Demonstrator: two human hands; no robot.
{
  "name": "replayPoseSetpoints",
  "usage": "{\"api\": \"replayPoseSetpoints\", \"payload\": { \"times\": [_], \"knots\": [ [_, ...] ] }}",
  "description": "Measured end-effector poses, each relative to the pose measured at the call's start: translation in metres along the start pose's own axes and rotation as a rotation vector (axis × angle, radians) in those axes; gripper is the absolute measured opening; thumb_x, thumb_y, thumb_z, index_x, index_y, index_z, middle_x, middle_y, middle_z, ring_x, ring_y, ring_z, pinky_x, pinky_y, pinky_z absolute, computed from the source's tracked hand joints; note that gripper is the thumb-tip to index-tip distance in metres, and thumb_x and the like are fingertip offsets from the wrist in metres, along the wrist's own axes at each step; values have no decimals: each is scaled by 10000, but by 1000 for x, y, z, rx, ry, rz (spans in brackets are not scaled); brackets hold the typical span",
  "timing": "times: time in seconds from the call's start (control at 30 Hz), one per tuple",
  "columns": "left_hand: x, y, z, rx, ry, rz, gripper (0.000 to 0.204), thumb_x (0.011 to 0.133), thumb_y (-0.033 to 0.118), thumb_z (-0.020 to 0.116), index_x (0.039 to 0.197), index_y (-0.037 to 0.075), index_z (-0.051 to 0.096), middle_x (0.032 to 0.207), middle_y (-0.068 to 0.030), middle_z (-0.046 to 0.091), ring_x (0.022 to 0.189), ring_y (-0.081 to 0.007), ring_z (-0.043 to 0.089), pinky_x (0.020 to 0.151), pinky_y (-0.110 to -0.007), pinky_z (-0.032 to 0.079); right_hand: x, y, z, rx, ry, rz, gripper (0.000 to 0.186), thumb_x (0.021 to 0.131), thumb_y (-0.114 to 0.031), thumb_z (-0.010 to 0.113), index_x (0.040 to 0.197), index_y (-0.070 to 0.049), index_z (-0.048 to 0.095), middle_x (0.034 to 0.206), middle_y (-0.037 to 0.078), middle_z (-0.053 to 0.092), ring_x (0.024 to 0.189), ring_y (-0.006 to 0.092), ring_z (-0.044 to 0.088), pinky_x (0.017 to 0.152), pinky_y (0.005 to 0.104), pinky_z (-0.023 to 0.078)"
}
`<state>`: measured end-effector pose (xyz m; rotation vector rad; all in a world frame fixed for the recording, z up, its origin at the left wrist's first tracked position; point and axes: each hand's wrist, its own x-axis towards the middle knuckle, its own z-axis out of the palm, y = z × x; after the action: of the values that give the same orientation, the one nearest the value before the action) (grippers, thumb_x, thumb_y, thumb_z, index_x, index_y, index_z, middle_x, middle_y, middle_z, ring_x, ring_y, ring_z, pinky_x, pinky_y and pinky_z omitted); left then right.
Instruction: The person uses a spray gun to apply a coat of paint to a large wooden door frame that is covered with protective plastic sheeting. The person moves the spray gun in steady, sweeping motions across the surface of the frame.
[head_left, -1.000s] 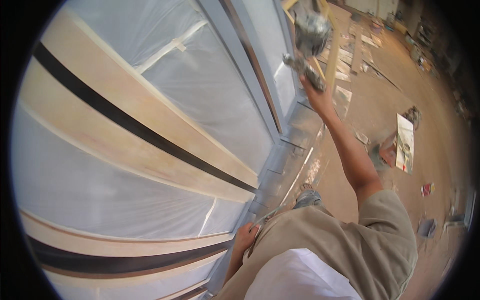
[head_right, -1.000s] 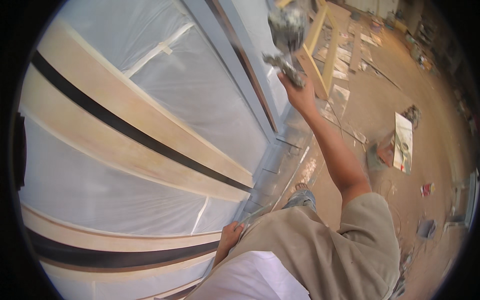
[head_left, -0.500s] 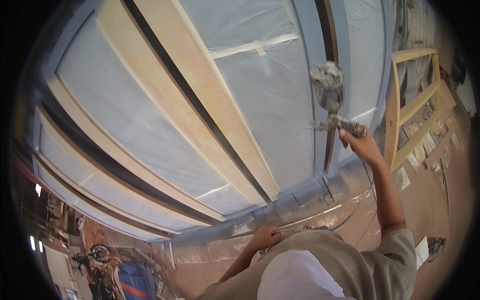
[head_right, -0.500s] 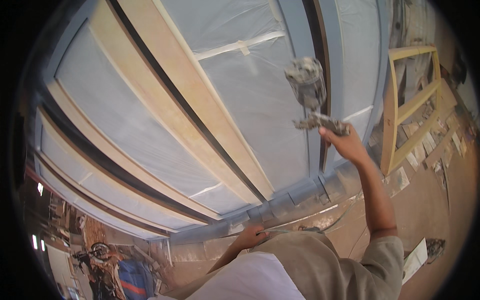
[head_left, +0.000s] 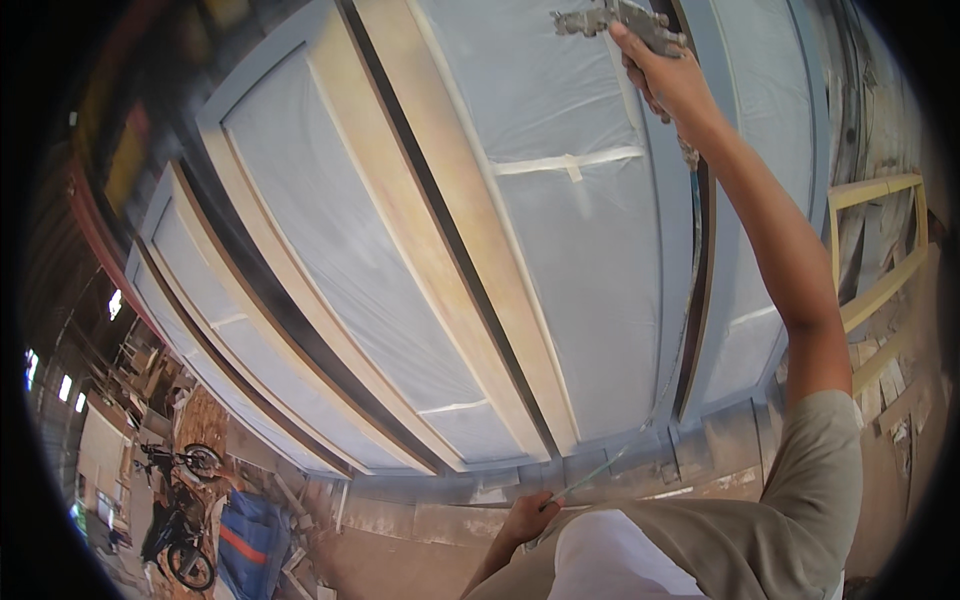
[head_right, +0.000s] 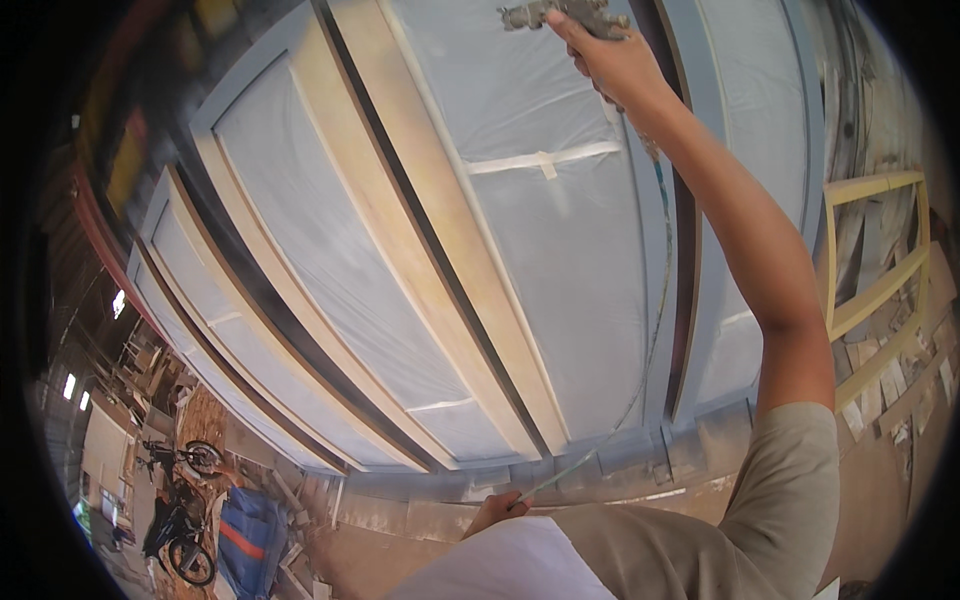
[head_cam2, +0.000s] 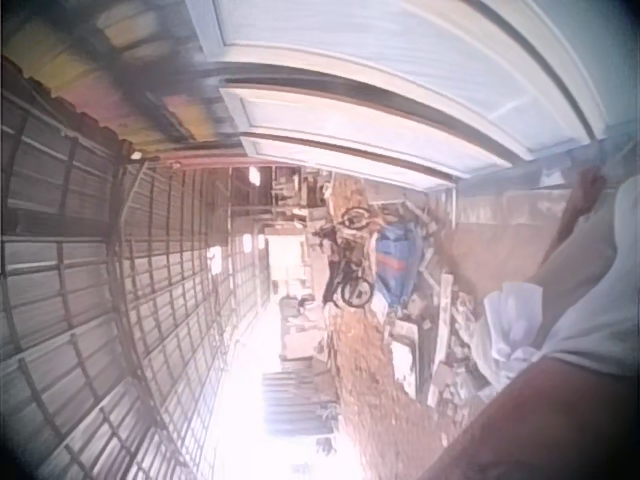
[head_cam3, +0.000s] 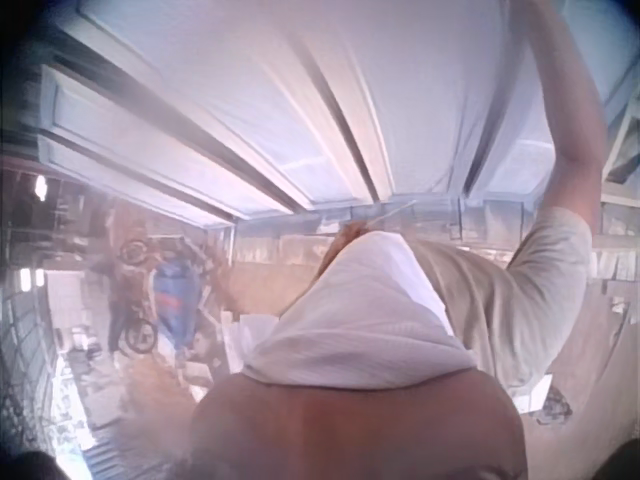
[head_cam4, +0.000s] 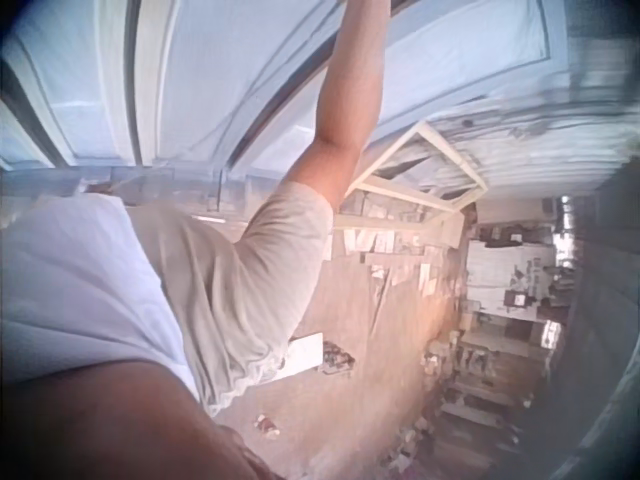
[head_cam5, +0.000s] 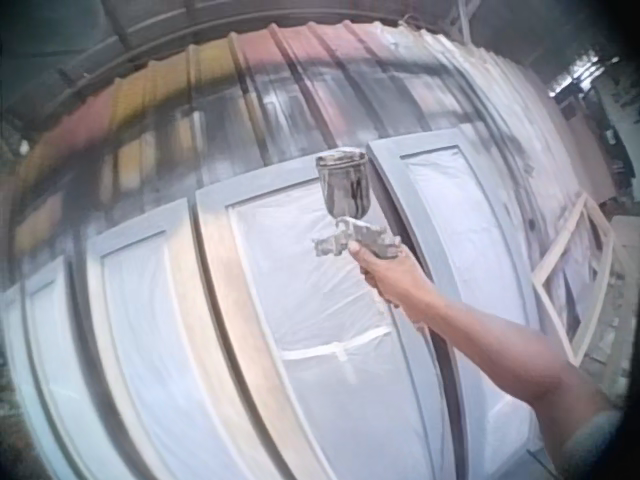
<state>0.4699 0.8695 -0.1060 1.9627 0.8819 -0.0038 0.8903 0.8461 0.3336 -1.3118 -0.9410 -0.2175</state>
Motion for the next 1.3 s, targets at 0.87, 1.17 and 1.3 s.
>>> {"api": "replayPoseSetpoints", "payload": {
  "times": [0.87,1.17,1.3],
  "knots": [
    [-47,-19,14,0,22,6,275,932,262,678,824,11,646,599,-141,554,556,-163,462,551,-367,433,-108,135,52,-41,-159,378,514,844,-615,725,737,-137,572,592,-71,458,486,21,363,427,218,267],
    [-72,-27,15,19,-70,-164,208,881,217,696,831,15,687,624,-164,610,552,-209,579,557,-370,466,-253,279,59,-254,-304,718,684,796,-663,739,800,19,692,640,46,600,608,175,570,613,342,479],
    [-83,-29,21,1,-100,-283,246,871,235,698,813,-2,664,640,-201,606,558,-277,604,566,-395,470,-318,342,64,-269,-367,878,708,793,-663,741,866,41,725,651,78,623,653,198,599,652,361,495]
  ]
}}
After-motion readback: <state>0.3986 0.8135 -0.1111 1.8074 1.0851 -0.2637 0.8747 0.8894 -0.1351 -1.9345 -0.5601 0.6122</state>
